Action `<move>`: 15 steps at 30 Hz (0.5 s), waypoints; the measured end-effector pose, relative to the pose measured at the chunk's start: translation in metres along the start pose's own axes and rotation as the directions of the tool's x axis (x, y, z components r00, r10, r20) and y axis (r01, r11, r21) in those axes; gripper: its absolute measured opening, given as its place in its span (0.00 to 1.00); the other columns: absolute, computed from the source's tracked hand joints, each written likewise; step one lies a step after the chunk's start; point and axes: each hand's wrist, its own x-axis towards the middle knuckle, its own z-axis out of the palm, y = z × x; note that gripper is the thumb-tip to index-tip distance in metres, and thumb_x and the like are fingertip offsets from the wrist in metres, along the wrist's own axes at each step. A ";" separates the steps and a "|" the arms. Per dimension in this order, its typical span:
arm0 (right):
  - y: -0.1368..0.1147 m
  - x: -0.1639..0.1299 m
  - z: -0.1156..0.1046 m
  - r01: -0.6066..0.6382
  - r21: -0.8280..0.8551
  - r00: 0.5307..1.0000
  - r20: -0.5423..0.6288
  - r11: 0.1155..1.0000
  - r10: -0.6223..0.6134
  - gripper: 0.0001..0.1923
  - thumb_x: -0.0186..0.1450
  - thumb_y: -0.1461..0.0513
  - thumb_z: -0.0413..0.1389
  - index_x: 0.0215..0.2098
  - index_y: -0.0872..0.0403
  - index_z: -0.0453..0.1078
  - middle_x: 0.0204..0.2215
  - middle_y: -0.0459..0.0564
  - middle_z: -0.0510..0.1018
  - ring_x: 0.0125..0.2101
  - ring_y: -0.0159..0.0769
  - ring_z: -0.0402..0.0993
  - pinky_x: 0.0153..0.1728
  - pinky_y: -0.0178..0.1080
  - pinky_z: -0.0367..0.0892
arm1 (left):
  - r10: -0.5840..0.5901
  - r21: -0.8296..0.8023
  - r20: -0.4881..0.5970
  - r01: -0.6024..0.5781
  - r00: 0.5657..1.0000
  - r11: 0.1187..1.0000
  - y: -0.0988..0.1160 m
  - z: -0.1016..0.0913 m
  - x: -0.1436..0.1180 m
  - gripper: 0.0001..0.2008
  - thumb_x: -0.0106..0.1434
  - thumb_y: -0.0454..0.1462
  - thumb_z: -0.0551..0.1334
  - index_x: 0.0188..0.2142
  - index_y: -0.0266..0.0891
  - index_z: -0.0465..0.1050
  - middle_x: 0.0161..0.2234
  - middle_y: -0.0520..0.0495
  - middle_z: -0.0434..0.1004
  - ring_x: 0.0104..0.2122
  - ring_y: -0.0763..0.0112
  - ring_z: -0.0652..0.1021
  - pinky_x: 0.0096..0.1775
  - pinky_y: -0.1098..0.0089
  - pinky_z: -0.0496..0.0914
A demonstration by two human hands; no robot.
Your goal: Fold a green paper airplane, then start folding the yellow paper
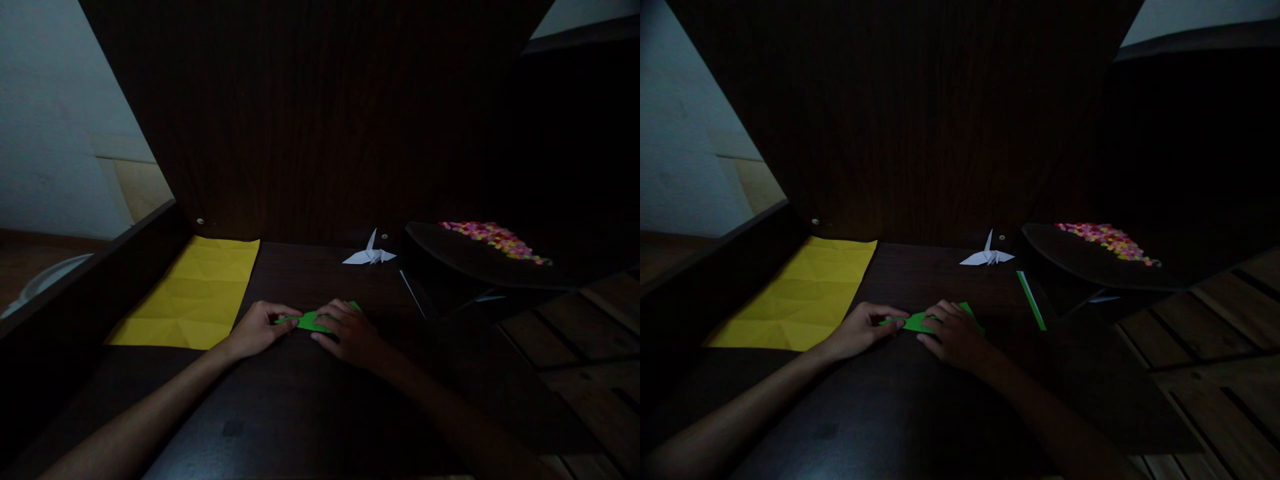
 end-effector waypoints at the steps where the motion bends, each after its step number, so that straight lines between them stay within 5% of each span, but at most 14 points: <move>1: 0.001 0.000 0.001 0.002 -0.005 1.000 0.011 1.000 -0.002 0.08 0.66 0.58 0.56 0.40 0.54 0.72 0.39 0.52 0.77 0.39 0.39 0.69 0.40 0.41 0.64 | 0.081 0.119 0.005 -0.081 0.997 0.990 0.001 -0.001 -0.001 0.11 0.62 0.38 0.62 0.42 0.38 0.79 0.34 0.46 0.82 0.34 0.66 0.78 0.39 0.65 0.72; 6: 0.001 0.002 0.003 0.027 -0.057 0.997 0.076 0.998 -0.022 0.06 0.67 0.60 0.55 0.38 0.54 0.72 0.37 0.52 0.77 0.39 0.39 0.69 0.40 0.40 0.64 | 0.361 0.476 0.070 -0.349 0.930 0.807 0.003 -0.004 -0.005 0.07 0.63 0.36 0.62 0.37 0.40 0.80 0.39 0.44 0.75 0.41 0.63 0.73 0.44 0.63 0.68; 15: -0.001 0.001 0.006 0.092 -0.186 0.984 0.168 0.978 -0.061 0.08 0.70 0.65 0.50 0.36 0.54 0.71 0.34 0.50 0.74 0.36 0.38 0.66 0.37 0.39 0.63 | 0.383 0.562 0.181 -0.415 0.906 0.715 0.000 0.001 -0.006 0.10 0.68 0.35 0.56 0.38 0.37 0.77 0.32 0.46 0.71 0.34 0.67 0.73 0.37 0.68 0.69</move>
